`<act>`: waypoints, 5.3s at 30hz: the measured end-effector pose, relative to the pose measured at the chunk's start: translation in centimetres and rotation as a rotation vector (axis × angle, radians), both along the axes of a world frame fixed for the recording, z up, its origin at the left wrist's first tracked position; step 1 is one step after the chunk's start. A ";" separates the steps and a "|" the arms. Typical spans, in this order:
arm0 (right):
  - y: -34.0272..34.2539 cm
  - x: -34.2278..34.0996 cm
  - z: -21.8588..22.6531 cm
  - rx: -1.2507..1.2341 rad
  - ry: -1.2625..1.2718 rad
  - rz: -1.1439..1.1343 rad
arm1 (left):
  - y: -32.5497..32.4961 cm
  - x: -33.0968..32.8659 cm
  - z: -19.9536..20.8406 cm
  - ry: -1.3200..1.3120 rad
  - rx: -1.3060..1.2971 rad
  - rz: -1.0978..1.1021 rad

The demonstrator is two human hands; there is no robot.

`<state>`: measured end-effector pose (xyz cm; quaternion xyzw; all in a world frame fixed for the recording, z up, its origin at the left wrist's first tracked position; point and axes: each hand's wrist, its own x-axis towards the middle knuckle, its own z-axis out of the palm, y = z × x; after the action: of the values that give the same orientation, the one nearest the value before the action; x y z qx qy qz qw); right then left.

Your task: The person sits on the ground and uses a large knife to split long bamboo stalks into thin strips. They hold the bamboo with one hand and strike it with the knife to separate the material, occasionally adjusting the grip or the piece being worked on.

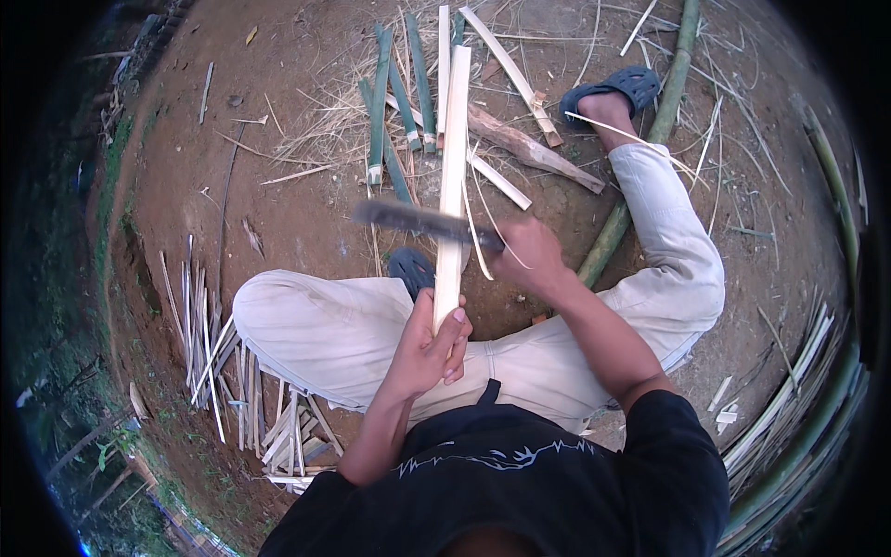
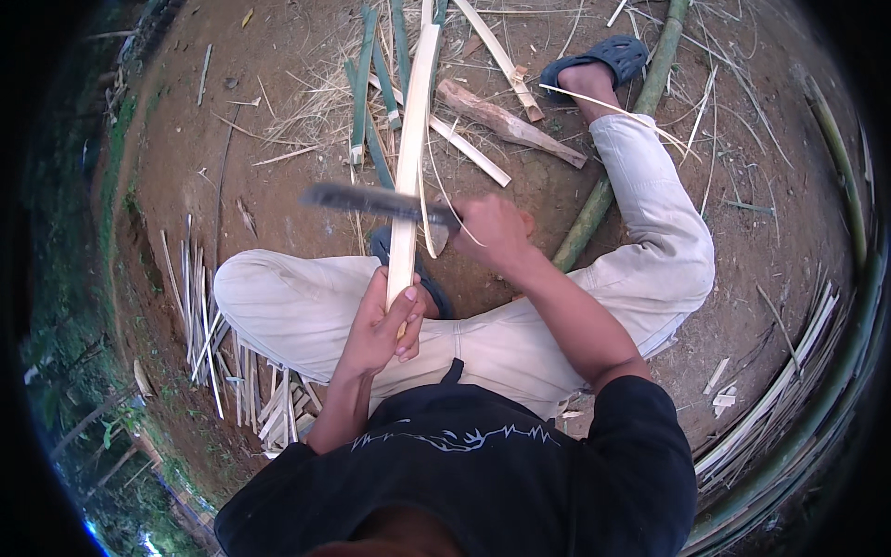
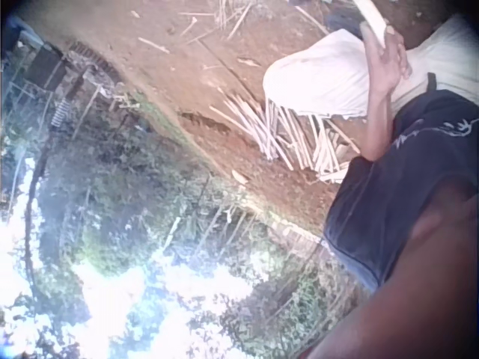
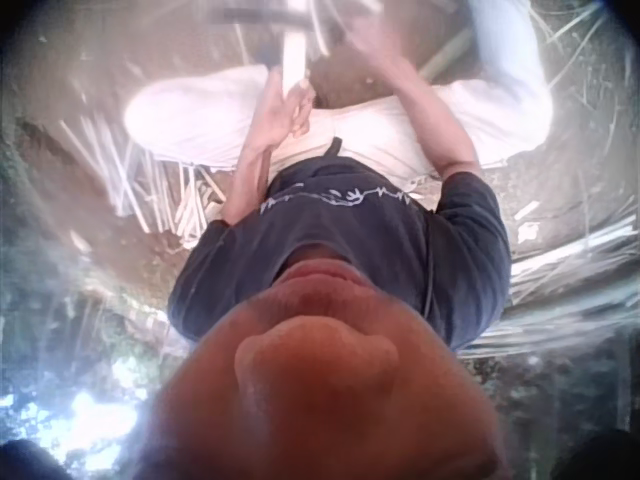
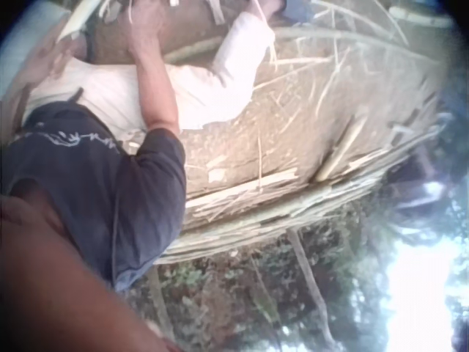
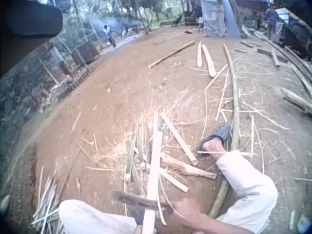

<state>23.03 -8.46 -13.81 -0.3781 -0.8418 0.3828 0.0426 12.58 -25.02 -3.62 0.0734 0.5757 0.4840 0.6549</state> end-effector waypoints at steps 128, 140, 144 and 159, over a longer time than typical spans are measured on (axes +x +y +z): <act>7.5 2.3 -3.5 -0.004 -0.026 -0.354 | -0.7 0.5 1.9 0.185 -0.286 -0.245; 2.5 0.0 -3.0 0.202 0.098 -0.067 | -1.9 -0.8 1.5 0.214 -0.359 -0.167; 3.4 1.1 -5.4 0.245 0.103 -0.029 | -2.4 -0.5 2.6 0.270 -0.351 -0.218; 10.1 3.6 -9.9 -0.157 -0.153 -0.559 | -6.6 -0.9 3.1 0.198 -0.384 -0.213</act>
<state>26.66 1.69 -23.71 -0.6251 -0.6738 0.3905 0.0536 11.69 -31.65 -0.53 0.0547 0.7075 0.2842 0.6447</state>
